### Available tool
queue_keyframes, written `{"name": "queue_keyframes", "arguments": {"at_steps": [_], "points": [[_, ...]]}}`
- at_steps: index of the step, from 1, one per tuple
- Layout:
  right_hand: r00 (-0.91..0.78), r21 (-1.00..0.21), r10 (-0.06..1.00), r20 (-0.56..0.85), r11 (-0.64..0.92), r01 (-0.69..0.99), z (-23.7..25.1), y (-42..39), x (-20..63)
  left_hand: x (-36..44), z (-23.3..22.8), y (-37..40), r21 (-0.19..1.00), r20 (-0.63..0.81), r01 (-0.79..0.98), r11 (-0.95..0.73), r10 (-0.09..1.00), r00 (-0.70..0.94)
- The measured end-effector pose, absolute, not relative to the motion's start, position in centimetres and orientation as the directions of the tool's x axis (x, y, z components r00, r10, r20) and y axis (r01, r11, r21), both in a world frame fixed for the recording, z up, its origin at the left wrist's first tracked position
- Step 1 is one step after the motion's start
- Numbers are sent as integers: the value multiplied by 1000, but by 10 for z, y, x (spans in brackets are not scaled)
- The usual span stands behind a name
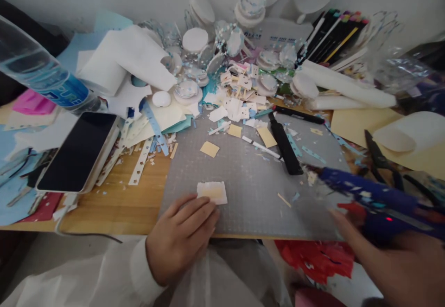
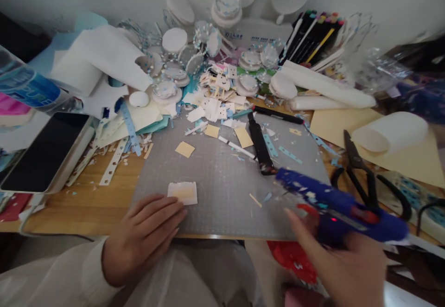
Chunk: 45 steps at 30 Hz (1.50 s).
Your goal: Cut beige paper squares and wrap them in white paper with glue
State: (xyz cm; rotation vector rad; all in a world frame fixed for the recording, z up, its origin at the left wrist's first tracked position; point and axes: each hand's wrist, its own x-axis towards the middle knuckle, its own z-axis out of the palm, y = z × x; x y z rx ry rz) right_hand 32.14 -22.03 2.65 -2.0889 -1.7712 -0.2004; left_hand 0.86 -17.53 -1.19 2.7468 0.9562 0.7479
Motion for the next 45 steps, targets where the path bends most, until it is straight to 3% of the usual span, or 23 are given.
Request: {"name": "queue_keyframes", "arguments": {"at_steps": [3,6,12,24,34,45], "points": [[230,-356,937,264,-127,926,17,-211,300,12,-22,-189,314,367,652,-690,722,587],[138,-438,978,157,-56,897,3,-206,284,14,-31,-196,360,314,677,-642,767,560],[23,-383,998,64,4,924,-9,-198,273,13,-37,-193,390,317,661,-641,767,557],[-95,-369,991,95,124,921,-3,-192,276,15,-34,-188,431,326,656,-620,784,528],[-165,-271,982,91,184,945,-3,-188,273,16,-33,-188,406,324,681,-609,793,516],[-243,-208,953,180,278,938,1,-183,270,18,-33,-187,384,333,703,-599,800,500]]}}
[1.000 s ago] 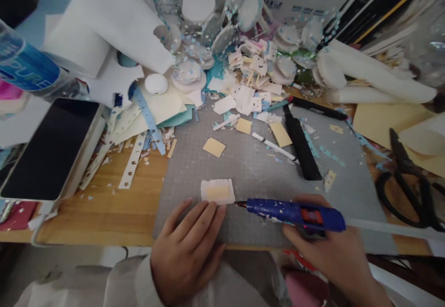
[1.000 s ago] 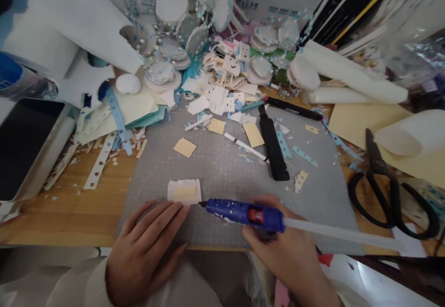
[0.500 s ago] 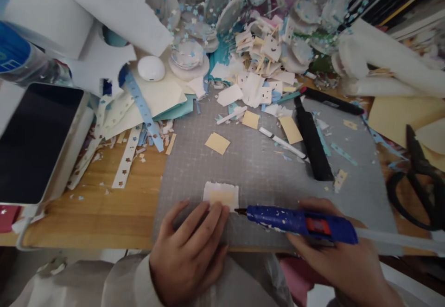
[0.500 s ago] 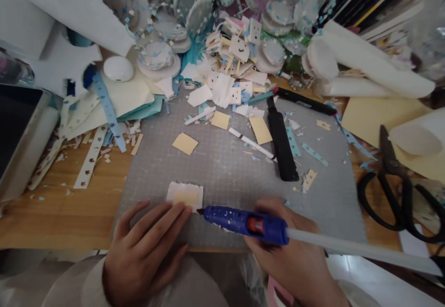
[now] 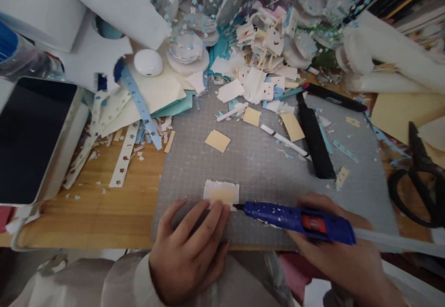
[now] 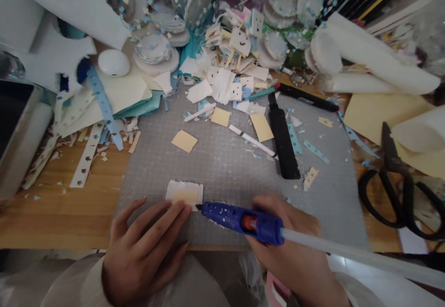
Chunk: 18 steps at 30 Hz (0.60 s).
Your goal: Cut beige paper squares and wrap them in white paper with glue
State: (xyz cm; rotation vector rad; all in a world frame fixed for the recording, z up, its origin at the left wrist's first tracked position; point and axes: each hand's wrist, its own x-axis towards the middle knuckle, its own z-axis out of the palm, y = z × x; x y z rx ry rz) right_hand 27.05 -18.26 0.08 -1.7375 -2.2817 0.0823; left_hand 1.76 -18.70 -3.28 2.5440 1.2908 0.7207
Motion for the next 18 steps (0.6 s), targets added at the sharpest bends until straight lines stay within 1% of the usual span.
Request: {"name": "queue_keyframes", "arguments": {"at_steps": [4,10,16,18], "points": [[-229,-230,957,177,266,936,2,-179,269,18,-33,-187,383,349,704,-598,799,489],[-232,-227,957,174,268,936,2,-179,270,19,-33,-185,380,352,704,-600,798,490],[-200,-268,971,130,229,936,2,-181,273,18,-34,-186,375,352,704,-603,795,493],[-200,-270,969,143,233,934,1,-181,274,18,-34,-187,376,352,701,-606,793,497]]}}
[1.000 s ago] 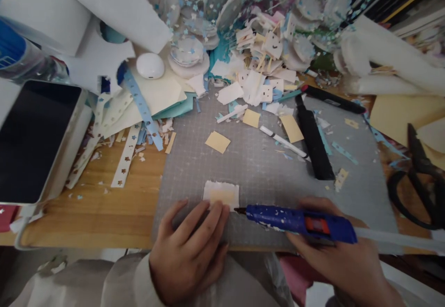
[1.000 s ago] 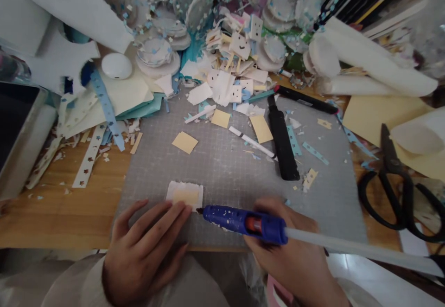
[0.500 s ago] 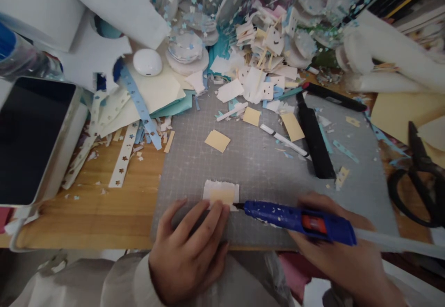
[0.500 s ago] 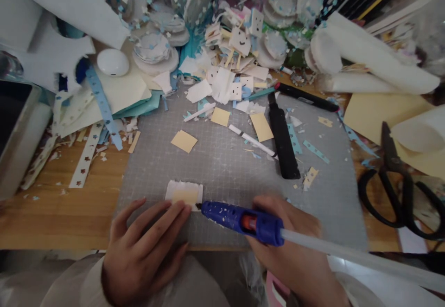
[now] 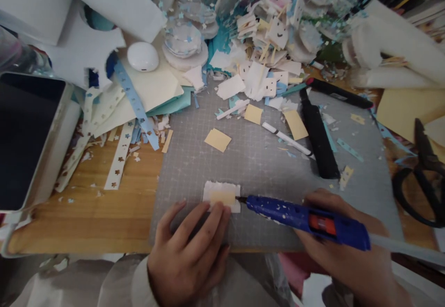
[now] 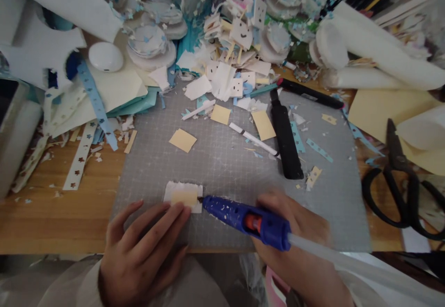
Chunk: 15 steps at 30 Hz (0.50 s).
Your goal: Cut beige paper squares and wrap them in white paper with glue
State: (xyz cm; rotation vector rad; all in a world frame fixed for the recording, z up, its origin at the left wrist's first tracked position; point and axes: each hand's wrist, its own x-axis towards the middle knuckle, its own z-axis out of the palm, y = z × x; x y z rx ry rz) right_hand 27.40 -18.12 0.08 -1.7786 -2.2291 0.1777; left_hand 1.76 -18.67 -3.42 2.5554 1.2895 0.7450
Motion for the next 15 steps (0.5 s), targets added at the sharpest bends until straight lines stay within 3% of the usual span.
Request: {"name": "queue_keyframes", "arguments": {"at_steps": [15], "points": [[-243,-182,937,251,292,939,-1,-169,271,18,-35,-187,383,352,704,-598,799,488]]}}
